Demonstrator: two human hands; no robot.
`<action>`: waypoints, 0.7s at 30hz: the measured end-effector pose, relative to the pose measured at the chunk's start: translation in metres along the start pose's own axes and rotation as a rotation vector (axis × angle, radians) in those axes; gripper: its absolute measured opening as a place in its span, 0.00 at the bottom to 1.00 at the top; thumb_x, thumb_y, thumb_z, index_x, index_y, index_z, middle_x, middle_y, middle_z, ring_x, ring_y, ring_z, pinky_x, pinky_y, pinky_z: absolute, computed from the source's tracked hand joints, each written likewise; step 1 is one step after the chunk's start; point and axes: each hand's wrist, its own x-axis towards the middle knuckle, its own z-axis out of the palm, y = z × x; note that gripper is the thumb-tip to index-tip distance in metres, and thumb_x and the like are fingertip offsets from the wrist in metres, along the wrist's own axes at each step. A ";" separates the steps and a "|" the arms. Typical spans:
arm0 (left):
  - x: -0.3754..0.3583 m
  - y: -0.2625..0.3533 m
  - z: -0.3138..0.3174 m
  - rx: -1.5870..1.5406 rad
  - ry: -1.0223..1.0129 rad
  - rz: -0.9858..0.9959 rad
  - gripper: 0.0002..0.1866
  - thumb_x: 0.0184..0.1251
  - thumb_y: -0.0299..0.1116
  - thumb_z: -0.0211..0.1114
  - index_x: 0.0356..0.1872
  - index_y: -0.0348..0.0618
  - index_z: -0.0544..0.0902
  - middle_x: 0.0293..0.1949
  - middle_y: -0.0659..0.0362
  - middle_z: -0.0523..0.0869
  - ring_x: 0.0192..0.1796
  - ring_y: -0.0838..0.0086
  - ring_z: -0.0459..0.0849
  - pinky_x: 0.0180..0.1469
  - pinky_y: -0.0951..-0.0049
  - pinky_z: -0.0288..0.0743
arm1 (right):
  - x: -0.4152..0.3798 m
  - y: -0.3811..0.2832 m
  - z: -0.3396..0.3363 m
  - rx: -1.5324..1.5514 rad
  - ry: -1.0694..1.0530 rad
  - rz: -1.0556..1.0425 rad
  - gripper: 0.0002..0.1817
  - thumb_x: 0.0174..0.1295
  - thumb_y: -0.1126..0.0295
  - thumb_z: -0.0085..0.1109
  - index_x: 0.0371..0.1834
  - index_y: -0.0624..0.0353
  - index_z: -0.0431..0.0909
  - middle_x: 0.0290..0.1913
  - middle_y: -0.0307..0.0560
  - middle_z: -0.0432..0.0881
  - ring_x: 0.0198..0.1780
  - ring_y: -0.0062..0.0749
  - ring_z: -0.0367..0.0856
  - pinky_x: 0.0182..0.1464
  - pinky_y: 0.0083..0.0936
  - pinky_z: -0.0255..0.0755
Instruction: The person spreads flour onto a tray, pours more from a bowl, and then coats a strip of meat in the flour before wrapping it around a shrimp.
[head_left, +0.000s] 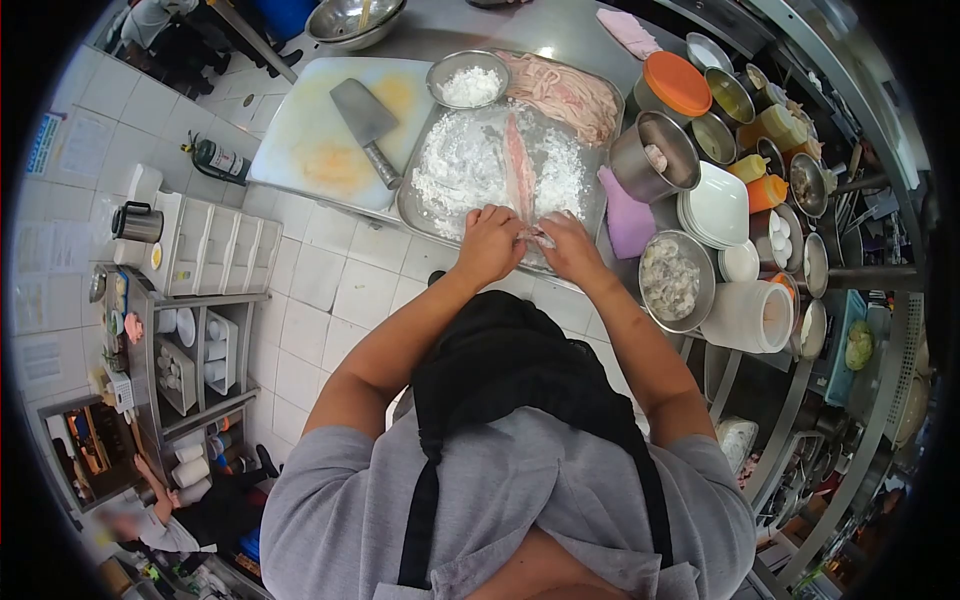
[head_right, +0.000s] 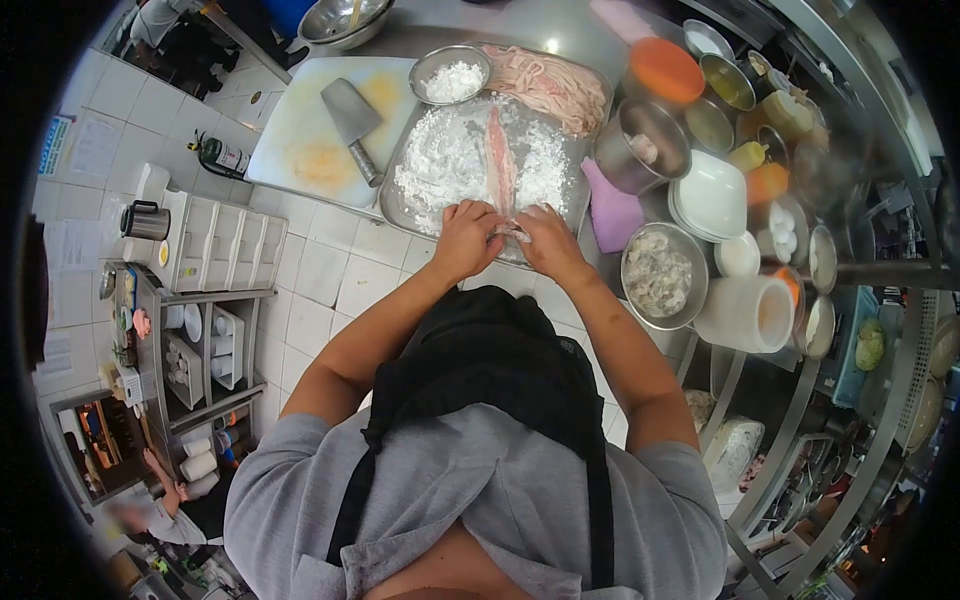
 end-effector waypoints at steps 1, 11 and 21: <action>0.000 0.000 0.000 -0.005 -0.006 -0.011 0.16 0.51 0.34 0.74 0.44 0.48 0.88 0.46 0.60 0.82 0.55 0.63 0.77 0.59 0.58 0.63 | 0.000 -0.006 -0.002 0.000 0.000 -0.001 0.17 0.53 0.77 0.65 0.47 0.62 0.78 0.46 0.57 0.79 0.52 0.59 0.76 0.57 0.46 0.71; 0.008 0.000 -0.007 -0.043 -0.073 -0.073 0.14 0.53 0.34 0.73 0.42 0.46 0.89 0.48 0.59 0.81 0.57 0.62 0.76 0.59 0.56 0.63 | 0.018 0.006 -0.008 0.000 -0.152 0.047 0.16 0.56 0.73 0.65 0.49 0.61 0.81 0.46 0.57 0.81 0.54 0.57 0.77 0.64 0.46 0.69; 0.019 -0.010 -0.003 0.035 -0.084 -0.062 0.10 0.55 0.38 0.74 0.36 0.47 0.89 0.46 0.58 0.80 0.55 0.60 0.75 0.57 0.56 0.64 | 0.040 0.010 -0.008 -0.021 -0.285 0.259 0.12 0.62 0.67 0.62 0.46 0.60 0.85 0.47 0.63 0.81 0.55 0.60 0.77 0.59 0.46 0.72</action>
